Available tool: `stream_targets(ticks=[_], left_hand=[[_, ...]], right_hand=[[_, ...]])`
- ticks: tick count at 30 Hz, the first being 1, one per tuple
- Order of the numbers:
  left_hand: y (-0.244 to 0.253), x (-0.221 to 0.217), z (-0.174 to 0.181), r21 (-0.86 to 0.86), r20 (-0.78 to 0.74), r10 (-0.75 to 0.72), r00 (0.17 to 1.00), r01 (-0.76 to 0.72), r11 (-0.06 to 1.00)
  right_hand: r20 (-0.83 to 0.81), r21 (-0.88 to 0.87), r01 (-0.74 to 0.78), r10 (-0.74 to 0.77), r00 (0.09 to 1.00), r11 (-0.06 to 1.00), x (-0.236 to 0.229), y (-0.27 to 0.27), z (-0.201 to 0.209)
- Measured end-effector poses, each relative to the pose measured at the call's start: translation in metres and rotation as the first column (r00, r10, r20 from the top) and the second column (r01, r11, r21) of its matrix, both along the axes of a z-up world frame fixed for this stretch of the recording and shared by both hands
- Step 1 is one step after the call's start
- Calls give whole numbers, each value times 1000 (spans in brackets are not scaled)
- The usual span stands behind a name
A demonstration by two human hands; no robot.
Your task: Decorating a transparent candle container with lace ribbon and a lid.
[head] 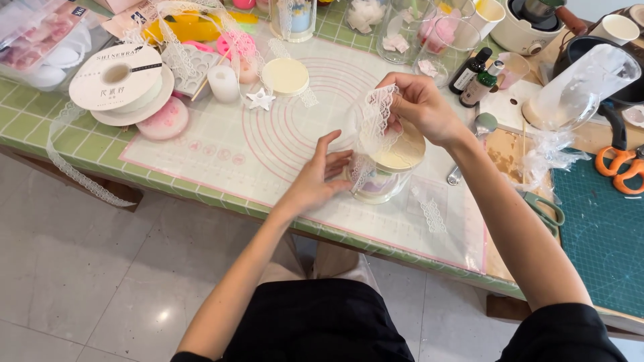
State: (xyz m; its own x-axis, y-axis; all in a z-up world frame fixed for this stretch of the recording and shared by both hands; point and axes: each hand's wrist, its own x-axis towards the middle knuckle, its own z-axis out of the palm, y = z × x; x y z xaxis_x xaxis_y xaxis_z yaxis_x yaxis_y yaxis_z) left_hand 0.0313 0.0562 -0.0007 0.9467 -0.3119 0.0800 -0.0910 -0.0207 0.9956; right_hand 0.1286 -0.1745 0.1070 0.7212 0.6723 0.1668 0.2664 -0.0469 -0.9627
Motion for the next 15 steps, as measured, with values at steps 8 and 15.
stream_targets(ticks=[8, 15], left_hand=[[15, 15, 52, 82, 255, 114, 960, -139, 987], [-2, 29, 82, 150, 605, -40, 795, -65, 987]], right_hand=[[-109, 165, -8, 26, 994, 986, -12, -1, -10], [-80, 129, 65, -55, 995, 990, -8, 0, -14]])
